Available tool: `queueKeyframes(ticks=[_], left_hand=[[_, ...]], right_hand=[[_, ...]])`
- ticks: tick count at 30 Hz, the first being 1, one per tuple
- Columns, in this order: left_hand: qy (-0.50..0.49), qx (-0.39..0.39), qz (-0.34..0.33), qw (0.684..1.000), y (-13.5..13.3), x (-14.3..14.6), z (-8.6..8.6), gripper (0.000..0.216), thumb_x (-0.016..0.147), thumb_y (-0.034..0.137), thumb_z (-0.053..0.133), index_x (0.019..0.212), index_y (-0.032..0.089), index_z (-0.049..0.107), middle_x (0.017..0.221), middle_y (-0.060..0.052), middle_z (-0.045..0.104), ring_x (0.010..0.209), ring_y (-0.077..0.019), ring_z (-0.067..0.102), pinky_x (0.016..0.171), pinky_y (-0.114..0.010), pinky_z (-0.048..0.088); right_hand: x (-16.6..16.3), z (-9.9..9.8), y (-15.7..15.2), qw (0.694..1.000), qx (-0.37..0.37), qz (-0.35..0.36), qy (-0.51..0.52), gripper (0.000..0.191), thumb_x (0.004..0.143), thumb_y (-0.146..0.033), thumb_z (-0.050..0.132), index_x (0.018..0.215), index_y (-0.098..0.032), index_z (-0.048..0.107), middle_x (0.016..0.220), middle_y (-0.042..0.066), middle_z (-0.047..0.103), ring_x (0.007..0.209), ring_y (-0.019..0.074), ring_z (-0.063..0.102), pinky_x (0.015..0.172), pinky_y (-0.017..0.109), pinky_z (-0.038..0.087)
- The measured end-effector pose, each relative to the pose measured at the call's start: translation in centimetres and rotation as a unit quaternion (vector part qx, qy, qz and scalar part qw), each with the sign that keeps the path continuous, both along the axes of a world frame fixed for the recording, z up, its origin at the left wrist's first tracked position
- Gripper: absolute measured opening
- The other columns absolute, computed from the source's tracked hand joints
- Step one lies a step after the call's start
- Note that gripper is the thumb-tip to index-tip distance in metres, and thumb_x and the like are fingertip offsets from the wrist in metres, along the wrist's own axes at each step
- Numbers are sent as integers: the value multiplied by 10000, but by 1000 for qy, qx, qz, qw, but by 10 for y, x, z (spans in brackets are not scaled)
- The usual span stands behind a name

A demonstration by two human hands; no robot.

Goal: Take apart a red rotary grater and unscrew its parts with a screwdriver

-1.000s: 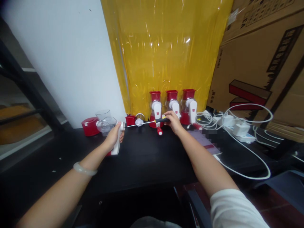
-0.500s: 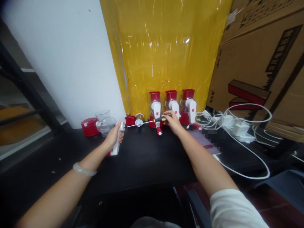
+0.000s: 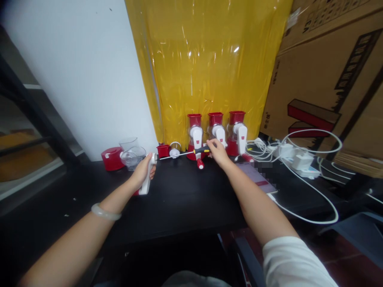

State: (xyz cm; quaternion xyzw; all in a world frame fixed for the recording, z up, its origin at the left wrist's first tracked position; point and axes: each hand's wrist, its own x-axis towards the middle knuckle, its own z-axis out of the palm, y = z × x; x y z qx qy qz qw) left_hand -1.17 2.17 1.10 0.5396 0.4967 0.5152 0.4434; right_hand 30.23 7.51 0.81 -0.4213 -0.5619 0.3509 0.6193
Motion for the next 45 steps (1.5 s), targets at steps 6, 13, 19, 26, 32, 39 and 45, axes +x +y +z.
queueKeyframes(ticks=[6,13,19,26,32,39,45], left_hand=[[8,4,-6,1000,-1,0,-1,530,806,763,491,738,242,419,428,94,398,303,-96,330,344,-227,337],[9,4,-2,1000,0,-1,-2,526,814,759,491,746,241,425,441,88,411,310,-100,348,348,-227,338],[0,2,2,1000,-1,-1,0,521,817,752,498,750,242,414,430,96,404,298,-92,322,346,-222,333],[-1,-2,5,1000,1,-2,0,511,833,737,483,736,240,412,423,91,405,303,-94,332,347,-222,336],[0,5,7,1000,2,-3,0,513,835,740,476,737,240,416,421,93,399,303,-99,343,343,-226,334],[-1,9,7,1000,1,-3,0,520,827,744,487,739,236,422,417,93,403,309,-97,340,344,-226,337],[-2,7,4,1000,2,-2,-1,516,834,741,482,747,236,420,420,97,401,303,-95,333,340,-224,339]], right_hand=[[-2,8,-10,987,4,90,130,313,621,-346,726,889,-267,584,810,-31,588,694,136,584,562,258,515],[-2,8,-7,992,6,52,112,467,741,-706,612,807,-244,578,713,0,588,584,159,577,490,302,488],[1,6,-4,1000,-2,17,-18,441,761,-680,645,716,-252,552,421,-65,382,367,133,403,397,290,352],[-1,9,-12,991,3,104,87,312,638,-346,701,908,-257,571,740,-44,552,551,106,507,513,266,473],[-1,8,-9,993,-10,84,88,424,746,-649,639,819,-236,574,711,5,583,575,150,554,499,288,475],[-2,5,-4,999,-21,29,8,449,727,-663,695,770,-233,574,515,-45,493,393,111,428,402,272,391],[-2,6,-8,989,-19,83,117,393,613,-379,770,927,-264,563,756,-54,576,589,107,553,526,250,500]])
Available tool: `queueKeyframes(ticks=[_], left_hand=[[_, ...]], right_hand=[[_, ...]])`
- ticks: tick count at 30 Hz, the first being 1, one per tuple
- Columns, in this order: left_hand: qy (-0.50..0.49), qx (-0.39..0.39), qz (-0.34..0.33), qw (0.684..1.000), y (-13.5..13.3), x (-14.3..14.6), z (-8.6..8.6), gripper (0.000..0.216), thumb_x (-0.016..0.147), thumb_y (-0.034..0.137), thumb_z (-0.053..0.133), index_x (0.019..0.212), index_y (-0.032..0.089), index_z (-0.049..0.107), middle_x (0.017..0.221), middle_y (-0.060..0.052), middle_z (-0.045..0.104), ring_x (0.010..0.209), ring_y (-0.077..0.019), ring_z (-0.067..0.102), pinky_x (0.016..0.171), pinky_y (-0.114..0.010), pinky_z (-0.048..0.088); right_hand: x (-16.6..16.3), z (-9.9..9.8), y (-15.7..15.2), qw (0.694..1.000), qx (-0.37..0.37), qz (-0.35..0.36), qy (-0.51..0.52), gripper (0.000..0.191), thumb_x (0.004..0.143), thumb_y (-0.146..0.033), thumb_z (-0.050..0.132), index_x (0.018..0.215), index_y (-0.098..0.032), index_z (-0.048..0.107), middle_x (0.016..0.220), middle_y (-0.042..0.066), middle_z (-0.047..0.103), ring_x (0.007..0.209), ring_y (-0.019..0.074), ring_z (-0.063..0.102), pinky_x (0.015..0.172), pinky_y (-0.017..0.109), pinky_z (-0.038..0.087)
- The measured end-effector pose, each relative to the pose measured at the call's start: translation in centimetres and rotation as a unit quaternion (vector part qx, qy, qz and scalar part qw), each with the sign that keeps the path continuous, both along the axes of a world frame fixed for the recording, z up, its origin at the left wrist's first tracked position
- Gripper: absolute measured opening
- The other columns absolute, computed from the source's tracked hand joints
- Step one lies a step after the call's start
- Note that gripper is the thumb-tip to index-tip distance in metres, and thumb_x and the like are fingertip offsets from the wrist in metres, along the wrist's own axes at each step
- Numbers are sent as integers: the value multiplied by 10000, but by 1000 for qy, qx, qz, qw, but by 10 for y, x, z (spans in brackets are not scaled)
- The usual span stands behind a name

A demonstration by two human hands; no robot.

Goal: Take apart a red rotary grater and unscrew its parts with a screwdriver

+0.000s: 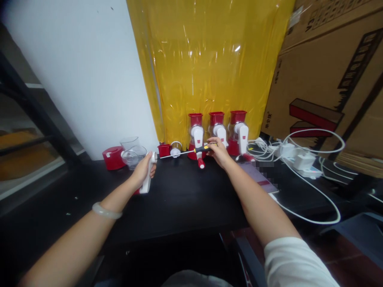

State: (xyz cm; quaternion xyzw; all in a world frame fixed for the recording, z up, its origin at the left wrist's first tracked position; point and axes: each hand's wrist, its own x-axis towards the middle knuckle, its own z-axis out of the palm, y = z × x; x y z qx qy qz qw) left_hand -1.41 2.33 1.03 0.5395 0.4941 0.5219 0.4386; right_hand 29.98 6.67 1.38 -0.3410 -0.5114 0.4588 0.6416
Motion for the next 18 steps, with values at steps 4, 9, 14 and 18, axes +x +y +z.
queueKeyframes(ticks=[4,9,14,18], left_hand=[[8,0,-2,1000,0,1,-1,510,849,732,469,748,234,422,418,96,402,302,-95,336,338,-221,337],[2,1,2,1000,0,0,0,518,839,742,476,747,236,415,413,98,399,301,-95,335,337,-221,337],[-2,2,5,1000,-1,0,2,522,828,746,490,745,236,419,414,97,399,302,-93,330,336,-222,344],[-4,1,5,1000,-1,1,2,506,844,730,484,744,238,420,402,92,395,303,-102,347,327,-220,333]], right_hand=[[3,0,3,1000,-3,-13,-13,335,686,-478,727,889,-257,577,760,-25,586,620,144,581,525,285,513],[3,-5,11,993,-16,-52,-105,451,772,-686,626,776,-238,582,448,-63,405,396,126,411,444,304,432],[1,-4,4,998,-26,-20,-46,365,647,-454,767,881,-244,580,647,-60,589,469,96,497,480,263,463],[3,0,-1,999,-23,32,-11,420,594,-375,767,941,-254,564,724,-55,636,534,113,568,505,259,478]])
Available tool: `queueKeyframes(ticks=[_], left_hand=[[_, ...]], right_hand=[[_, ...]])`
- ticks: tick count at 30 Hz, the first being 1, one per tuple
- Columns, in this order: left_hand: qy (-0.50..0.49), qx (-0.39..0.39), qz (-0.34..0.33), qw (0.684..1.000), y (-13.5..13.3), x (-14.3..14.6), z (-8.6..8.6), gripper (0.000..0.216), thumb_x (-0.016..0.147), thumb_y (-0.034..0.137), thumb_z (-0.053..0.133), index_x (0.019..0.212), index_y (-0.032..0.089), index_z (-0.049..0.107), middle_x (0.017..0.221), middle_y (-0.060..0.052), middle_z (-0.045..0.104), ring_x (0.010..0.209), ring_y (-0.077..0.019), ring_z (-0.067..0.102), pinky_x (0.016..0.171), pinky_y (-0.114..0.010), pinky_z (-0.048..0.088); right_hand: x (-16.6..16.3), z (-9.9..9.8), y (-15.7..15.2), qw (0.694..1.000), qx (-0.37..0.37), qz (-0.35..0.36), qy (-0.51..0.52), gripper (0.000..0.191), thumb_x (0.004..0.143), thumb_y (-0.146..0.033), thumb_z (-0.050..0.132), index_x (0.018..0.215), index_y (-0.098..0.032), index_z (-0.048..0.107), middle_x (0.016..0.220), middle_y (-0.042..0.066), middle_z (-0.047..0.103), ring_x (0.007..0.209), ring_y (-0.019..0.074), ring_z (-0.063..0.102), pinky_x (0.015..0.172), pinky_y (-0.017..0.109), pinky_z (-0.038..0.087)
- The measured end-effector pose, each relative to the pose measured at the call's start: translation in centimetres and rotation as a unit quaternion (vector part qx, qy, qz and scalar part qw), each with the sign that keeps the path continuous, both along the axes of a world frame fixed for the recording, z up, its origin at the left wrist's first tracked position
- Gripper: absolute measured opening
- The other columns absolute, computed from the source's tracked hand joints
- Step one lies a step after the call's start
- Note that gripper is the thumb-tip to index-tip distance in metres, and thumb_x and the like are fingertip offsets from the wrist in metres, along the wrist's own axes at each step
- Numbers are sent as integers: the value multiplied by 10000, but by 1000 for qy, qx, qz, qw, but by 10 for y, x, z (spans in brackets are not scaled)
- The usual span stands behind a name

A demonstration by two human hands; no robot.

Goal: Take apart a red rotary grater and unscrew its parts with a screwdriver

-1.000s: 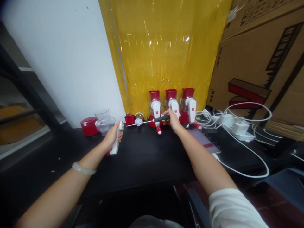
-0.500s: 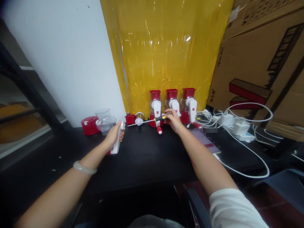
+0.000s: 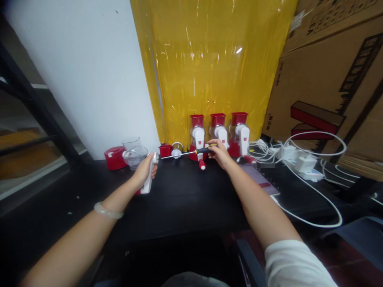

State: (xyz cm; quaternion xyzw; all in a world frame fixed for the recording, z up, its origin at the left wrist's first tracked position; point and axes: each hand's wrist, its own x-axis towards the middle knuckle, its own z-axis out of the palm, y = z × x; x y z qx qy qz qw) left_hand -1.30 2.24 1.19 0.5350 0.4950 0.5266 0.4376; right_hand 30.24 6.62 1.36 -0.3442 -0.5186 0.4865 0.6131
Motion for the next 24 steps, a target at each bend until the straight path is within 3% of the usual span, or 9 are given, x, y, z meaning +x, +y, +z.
queueKeyframes(ticks=[4,7,14,17,21,24], left_hand=[[6,-3,1,1000,0,0,0,501,857,722,472,740,237,423,404,87,400,304,-104,348,326,-225,334],[11,-5,2,1000,-2,1,2,498,864,717,470,740,236,428,405,87,398,308,-103,345,328,-222,332],[24,-5,-16,1000,-6,5,3,499,850,722,487,741,239,423,411,90,400,306,-96,334,330,-217,331],[35,-8,-22,999,-8,6,2,508,839,734,494,746,240,422,413,91,398,307,-94,335,331,-213,327],[42,-10,-29,999,-10,8,1,518,832,745,497,744,239,422,423,91,403,311,-94,337,330,-215,328],[41,-5,-29,999,-10,8,1,517,835,740,503,740,239,418,431,87,409,314,-96,344,335,-218,336]], right_hand=[[0,-1,3,998,-8,-45,-54,386,751,-605,639,852,-242,554,560,-37,580,456,147,530,449,278,423],[0,-5,7,986,36,-101,-127,449,798,-686,592,786,-238,571,427,-54,461,392,148,459,441,291,390],[0,-10,16,981,61,-170,-66,376,719,-574,705,828,-240,572,673,-38,590,541,130,560,521,274,469],[-2,-8,15,986,54,-156,-20,332,692,-494,720,848,-247,561,695,-50,569,566,117,561,543,263,483],[-2,-1,8,995,39,-71,64,345,609,-404,736,867,-254,561,786,-37,589,664,136,603,565,273,519],[-1,3,4,996,32,-44,69,353,631,-474,724,861,-247,579,808,-11,610,691,161,633,552,291,533]])
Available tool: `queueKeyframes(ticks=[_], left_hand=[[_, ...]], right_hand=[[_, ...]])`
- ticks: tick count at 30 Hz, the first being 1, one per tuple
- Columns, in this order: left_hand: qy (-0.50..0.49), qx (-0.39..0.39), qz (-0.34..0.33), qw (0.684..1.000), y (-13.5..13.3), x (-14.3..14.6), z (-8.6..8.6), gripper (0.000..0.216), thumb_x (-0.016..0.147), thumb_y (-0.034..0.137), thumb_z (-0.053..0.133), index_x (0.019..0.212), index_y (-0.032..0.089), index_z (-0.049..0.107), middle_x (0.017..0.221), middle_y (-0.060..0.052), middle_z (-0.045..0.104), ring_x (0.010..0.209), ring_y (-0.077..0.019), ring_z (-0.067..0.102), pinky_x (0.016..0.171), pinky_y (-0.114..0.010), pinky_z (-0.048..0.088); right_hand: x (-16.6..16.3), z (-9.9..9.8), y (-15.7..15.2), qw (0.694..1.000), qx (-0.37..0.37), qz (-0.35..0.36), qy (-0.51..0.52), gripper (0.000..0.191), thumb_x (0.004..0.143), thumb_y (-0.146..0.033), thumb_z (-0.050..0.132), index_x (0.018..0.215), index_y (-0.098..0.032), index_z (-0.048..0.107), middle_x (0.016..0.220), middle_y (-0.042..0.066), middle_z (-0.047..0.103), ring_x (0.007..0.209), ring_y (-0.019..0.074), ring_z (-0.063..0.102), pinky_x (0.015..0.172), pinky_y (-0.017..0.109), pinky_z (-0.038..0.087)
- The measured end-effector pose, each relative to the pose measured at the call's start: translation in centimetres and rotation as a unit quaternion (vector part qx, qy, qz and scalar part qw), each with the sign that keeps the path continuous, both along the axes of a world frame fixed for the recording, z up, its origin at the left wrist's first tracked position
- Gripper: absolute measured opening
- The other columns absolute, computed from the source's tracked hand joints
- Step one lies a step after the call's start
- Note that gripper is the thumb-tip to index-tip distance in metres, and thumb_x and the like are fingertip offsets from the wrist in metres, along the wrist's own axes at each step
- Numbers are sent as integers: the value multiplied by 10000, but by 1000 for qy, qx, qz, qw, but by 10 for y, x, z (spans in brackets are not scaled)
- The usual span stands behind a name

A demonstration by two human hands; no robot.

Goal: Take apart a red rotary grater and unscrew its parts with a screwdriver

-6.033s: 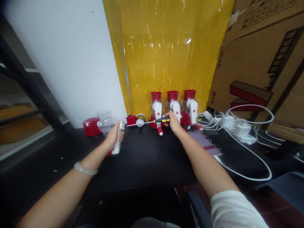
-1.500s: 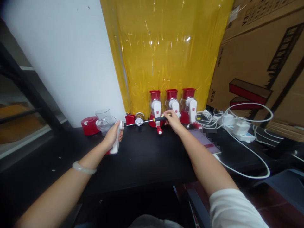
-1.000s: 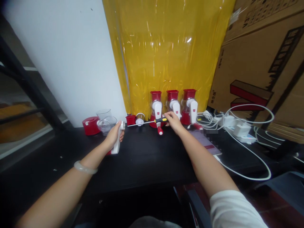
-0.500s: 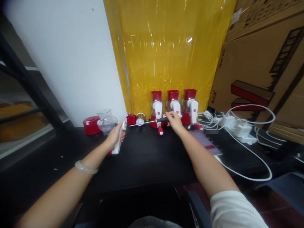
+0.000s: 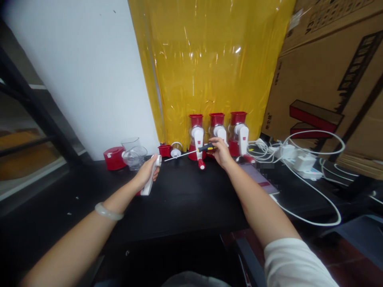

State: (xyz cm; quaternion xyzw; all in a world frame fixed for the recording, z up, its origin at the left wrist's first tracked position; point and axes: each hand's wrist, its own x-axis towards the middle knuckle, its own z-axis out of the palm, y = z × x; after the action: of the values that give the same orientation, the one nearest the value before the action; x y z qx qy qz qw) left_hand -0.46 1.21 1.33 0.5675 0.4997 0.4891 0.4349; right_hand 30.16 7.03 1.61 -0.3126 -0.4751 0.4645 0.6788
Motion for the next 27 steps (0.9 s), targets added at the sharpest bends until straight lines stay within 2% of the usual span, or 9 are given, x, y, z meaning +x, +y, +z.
queueKeyframes(ticks=[3,5,7,11,13,17,20,24,27], left_hand=[[-5,0,7,1000,1,-1,0,507,848,727,499,740,237,426,427,85,406,316,-98,348,336,-217,335],[-9,-1,9,1000,2,-2,0,504,853,722,494,740,235,431,423,84,403,312,-99,346,334,-218,332],[-13,0,7,1000,4,-3,0,504,855,722,491,739,235,432,421,84,402,306,-98,340,332,-218,330],[-15,1,7,1000,5,-4,-1,496,866,714,471,748,234,430,415,88,398,303,-98,337,334,-217,333],[-16,3,8,1000,6,-5,-1,490,873,707,465,753,234,426,414,89,399,306,-99,343,338,-216,338],[-17,7,11,1000,7,-6,0,491,873,708,464,747,237,413,412,90,397,307,-102,345,337,-217,338],[-19,5,9,1000,8,-6,1,500,868,718,466,741,238,408,416,91,394,305,-100,342,337,-218,337],[-17,3,11,1000,7,-5,1,504,872,719,463,734,236,418,415,87,397,303,-98,342,341,-217,340],[-19,-1,15,1000,6,-4,2,490,883,699,464,730,236,421,411,85,396,304,-98,339,339,-214,334]], right_hand=[[0,0,0,995,-23,-51,-78,403,732,-617,656,811,-228,585,613,-14,561,506,139,556,444,264,452],[0,-1,1,989,-22,-78,-122,417,751,-631,655,770,-222,579,519,-32,512,421,110,470,402,244,388],[-1,-2,0,991,-12,-72,-112,379,707,-570,720,760,-226,569,548,-36,547,426,96,461,409,235,386],[-1,2,-6,999,6,17,-37,352,596,-427,792,819,-242,591,717,-27,641,582,122,583,511,248,483],[0,3,-7,999,13,41,-24,362,598,-441,792,839,-243,608,755,-17,648,656,146,622,547,263,507],[3,-2,1,995,7,-22,-101,415,734,-628,672,776,-219,620,624,-7,573,523,137,540,483,279,458],[3,-7,7,989,6,-53,-137,392,758,-607,665,761,-220,607,574,-28,522,465,112,460,466,273,422],[1,-8,4,999,7,4,-44,349,638,-459,767,842,-253,573,738,-29,603,629,133,575,556,269,496],[-1,-6,1,999,2,34,-19,400,623,-505,783,835,-253,555,754,-28,612,656,137,598,576,277,513]])
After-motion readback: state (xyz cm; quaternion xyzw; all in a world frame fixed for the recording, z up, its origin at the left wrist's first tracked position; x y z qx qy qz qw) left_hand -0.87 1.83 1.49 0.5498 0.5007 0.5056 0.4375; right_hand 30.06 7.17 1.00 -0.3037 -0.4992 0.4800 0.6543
